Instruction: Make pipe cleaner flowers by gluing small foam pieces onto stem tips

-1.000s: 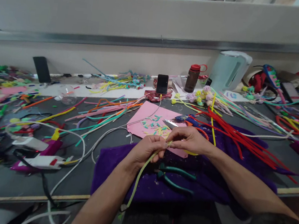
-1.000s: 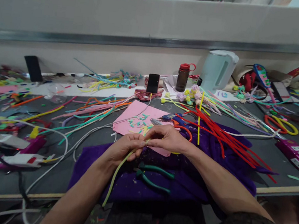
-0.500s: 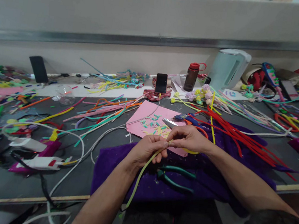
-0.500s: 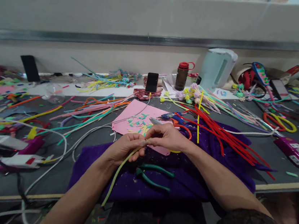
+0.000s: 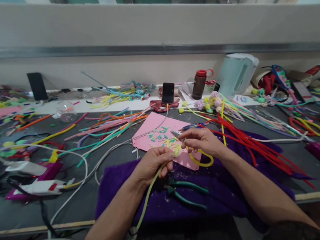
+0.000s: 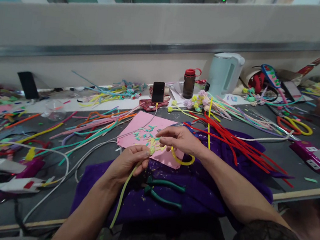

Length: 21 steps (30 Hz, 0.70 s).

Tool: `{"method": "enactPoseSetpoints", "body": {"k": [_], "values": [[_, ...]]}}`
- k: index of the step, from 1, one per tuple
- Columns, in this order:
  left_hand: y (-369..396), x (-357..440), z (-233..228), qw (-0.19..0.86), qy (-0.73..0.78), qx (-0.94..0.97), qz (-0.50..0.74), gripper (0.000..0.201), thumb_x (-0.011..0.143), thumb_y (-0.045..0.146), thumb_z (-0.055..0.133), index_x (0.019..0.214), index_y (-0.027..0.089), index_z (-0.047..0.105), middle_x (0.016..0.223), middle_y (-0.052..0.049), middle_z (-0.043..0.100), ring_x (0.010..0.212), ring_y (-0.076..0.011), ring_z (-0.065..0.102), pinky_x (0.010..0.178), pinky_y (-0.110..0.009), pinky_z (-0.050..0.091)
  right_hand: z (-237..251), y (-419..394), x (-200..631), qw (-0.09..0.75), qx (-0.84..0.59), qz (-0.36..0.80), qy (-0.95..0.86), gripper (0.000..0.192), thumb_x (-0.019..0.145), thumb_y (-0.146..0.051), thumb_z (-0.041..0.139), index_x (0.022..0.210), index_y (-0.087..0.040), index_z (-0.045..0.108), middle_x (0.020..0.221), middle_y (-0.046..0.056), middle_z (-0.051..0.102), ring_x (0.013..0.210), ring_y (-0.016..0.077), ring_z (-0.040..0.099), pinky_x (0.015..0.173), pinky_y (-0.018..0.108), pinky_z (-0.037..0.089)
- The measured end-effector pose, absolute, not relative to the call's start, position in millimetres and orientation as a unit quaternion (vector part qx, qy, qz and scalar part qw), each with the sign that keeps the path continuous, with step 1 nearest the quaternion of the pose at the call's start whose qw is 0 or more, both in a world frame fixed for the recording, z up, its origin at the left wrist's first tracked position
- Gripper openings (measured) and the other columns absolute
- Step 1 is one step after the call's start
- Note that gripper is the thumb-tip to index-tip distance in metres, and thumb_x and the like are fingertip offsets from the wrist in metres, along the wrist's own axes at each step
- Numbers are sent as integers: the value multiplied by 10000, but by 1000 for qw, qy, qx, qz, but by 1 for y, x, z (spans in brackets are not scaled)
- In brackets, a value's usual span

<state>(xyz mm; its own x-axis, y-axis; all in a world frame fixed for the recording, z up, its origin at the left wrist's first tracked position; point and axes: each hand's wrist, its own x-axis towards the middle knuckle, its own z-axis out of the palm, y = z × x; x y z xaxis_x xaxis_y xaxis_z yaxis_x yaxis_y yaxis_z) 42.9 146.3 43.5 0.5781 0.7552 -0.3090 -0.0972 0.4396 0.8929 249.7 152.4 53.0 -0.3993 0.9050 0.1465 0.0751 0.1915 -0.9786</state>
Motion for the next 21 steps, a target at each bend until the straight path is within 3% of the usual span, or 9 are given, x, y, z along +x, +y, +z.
{"method": "enactPoseSetpoints", "body": {"k": [3,8,21], "values": [[146,43,44,765,364,448,285,201,687,289,652,691,128,531,462,23,591,253,-26,403,267,-118,222,51,152,247,381,-359,513,-681,291,717,-287,654,959,-126,645,749,24,651,598,96,598,527,201,469],[146,42,44,760,367,463,269,225,693,314,649,683,131,518,462,22,583,261,-28,409,270,-122,230,47,147,238,368,-309,496,-723,350,699,-259,675,1026,-146,622,831,23,645,723,113,587,648,241,477],[145,45,42,713,411,504,261,264,669,359,660,723,143,518,476,29,581,287,-44,442,286,-124,270,51,142,233,369,-313,401,-778,170,744,-260,630,853,-130,638,702,0,622,610,87,546,531,187,427]]}}
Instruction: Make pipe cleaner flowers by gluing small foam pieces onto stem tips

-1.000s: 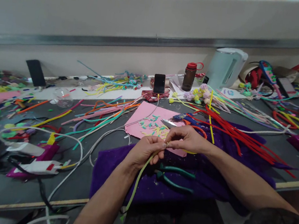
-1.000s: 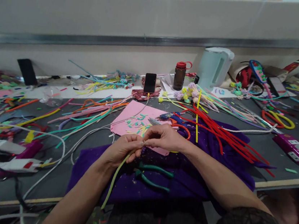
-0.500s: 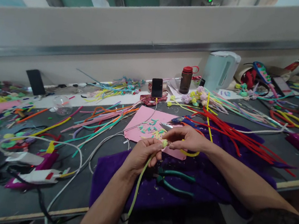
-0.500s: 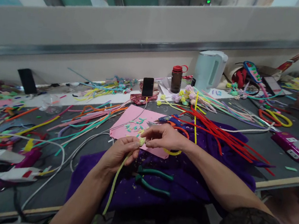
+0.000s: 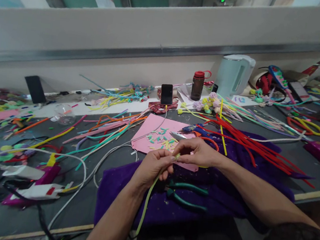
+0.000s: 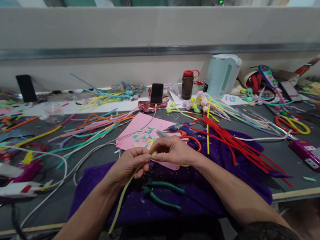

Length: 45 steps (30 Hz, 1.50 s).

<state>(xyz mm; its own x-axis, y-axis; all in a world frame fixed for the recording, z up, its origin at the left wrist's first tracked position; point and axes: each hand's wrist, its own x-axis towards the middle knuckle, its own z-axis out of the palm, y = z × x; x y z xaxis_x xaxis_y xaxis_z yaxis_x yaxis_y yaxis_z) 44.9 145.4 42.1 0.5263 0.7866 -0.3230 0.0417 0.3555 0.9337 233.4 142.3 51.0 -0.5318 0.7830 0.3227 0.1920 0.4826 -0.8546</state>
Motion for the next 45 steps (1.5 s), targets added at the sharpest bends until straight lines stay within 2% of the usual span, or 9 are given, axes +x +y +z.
{"method": "enactPoseSetpoints", "body": {"k": [7,12,14,28,45], "values": [[145,45,42,723,395,507,255,273,673,363,663,741,135,531,536,-3,617,333,-60,500,298,-128,310,53,141,233,369,-327,398,-774,174,758,-269,611,850,-125,640,707,10,625,616,91,554,538,193,439],[143,46,44,700,427,497,285,288,626,360,696,728,147,531,475,30,586,289,-38,440,290,-120,277,49,147,240,365,-322,438,-756,356,717,-261,653,1051,-149,599,797,14,630,688,103,569,602,215,461],[142,46,45,683,441,501,297,290,620,363,697,741,152,539,470,37,582,287,-36,433,292,-120,272,48,150,244,367,-327,458,-741,391,701,-259,668,1067,-149,587,804,16,629,688,103,572,604,218,463],[138,51,43,586,467,573,330,262,654,374,663,727,152,546,507,31,583,327,-55,453,323,-149,318,46,145,233,393,-343,390,-759,161,747,-257,621,835,-123,627,697,5,617,627,97,560,559,197,448],[140,53,43,559,485,594,315,217,647,337,635,703,147,546,486,23,580,317,-71,470,315,-155,322,41,145,228,389,-348,323,-789,89,749,-155,573,798,-129,642,686,5,614,625,101,542,554,197,407]]}}
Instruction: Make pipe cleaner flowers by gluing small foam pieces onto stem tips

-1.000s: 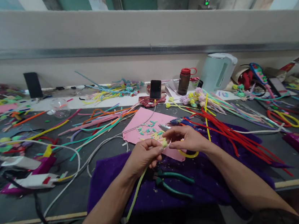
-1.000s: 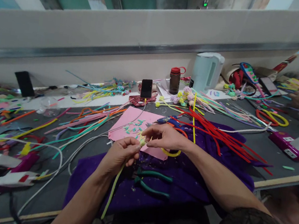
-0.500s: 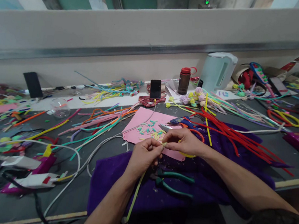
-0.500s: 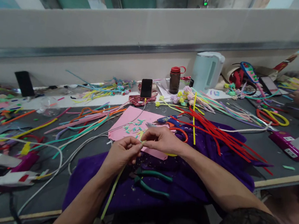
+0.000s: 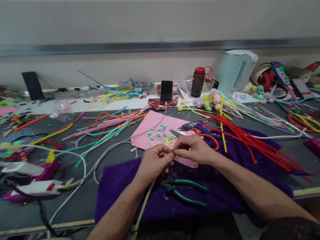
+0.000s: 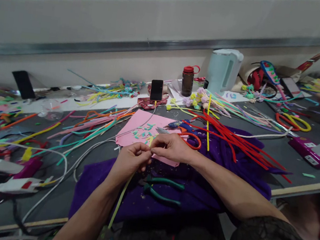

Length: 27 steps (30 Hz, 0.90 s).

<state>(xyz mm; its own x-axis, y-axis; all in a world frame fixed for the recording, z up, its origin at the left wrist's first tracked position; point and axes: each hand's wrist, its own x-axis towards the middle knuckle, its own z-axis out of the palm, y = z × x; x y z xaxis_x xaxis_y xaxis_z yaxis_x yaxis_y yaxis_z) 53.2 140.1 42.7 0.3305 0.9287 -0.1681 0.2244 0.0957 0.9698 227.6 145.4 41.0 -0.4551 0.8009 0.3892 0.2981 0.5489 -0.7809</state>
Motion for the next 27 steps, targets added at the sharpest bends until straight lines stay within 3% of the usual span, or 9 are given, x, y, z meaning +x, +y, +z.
{"method": "enactPoseSetpoints", "body": {"k": [7,10,13,16,18,21,24,27], "values": [[141,54,39,562,478,592,324,230,648,347,650,690,145,547,489,28,584,320,-66,470,316,-152,312,38,146,227,399,-327,307,-800,82,755,-142,560,767,-127,641,690,5,603,632,96,543,561,192,401],[141,53,37,564,465,596,332,236,670,354,646,706,145,543,509,26,592,333,-59,470,326,-148,319,44,147,232,385,-329,302,-807,124,760,-202,583,840,-136,650,745,17,627,651,101,552,568,194,410],[143,52,37,578,460,582,340,234,679,346,648,736,147,541,517,29,596,330,-51,457,326,-144,324,55,151,248,411,-380,285,-778,258,764,-283,592,977,-141,624,819,32,642,652,99,555,566,197,418],[147,49,37,594,461,554,359,232,681,334,650,758,147,537,503,33,590,321,-49,448,311,-136,307,68,155,269,442,-448,243,-738,241,791,-318,548,914,-123,616,768,27,632,614,94,540,550,201,402],[150,47,37,604,455,538,373,235,678,332,654,761,145,537,499,33,588,320,-48,448,307,-133,301,73,157,280,382,-481,207,-761,230,805,-331,518,815,-126,622,683,14,616,584,96,529,542,205,377],[153,44,38,616,442,523,389,236,672,328,661,759,143,543,503,31,592,318,-44,449,307,-130,298,75,157,288,192,-538,117,-813,272,801,-383,503,771,-154,648,693,36,641,643,136,563,560,226,349],[152,42,40,631,426,504,408,235,662,319,669,763,147,546,505,31,596,320,-43,450,310,-129,297,70,154,285,26,-593,34,-804,350,762,-487,506,821,-175,654,782,78,670,713,201,598,543,246,331],[150,41,43,639,410,488,430,231,653,308,676,767,154,546,521,30,603,331,-47,459,310,-131,286,63,150,278,-35,-611,-12,-791,402,774,-502,459,962,-178,605,831,102,674,730,237,618,536,260,341]]}}
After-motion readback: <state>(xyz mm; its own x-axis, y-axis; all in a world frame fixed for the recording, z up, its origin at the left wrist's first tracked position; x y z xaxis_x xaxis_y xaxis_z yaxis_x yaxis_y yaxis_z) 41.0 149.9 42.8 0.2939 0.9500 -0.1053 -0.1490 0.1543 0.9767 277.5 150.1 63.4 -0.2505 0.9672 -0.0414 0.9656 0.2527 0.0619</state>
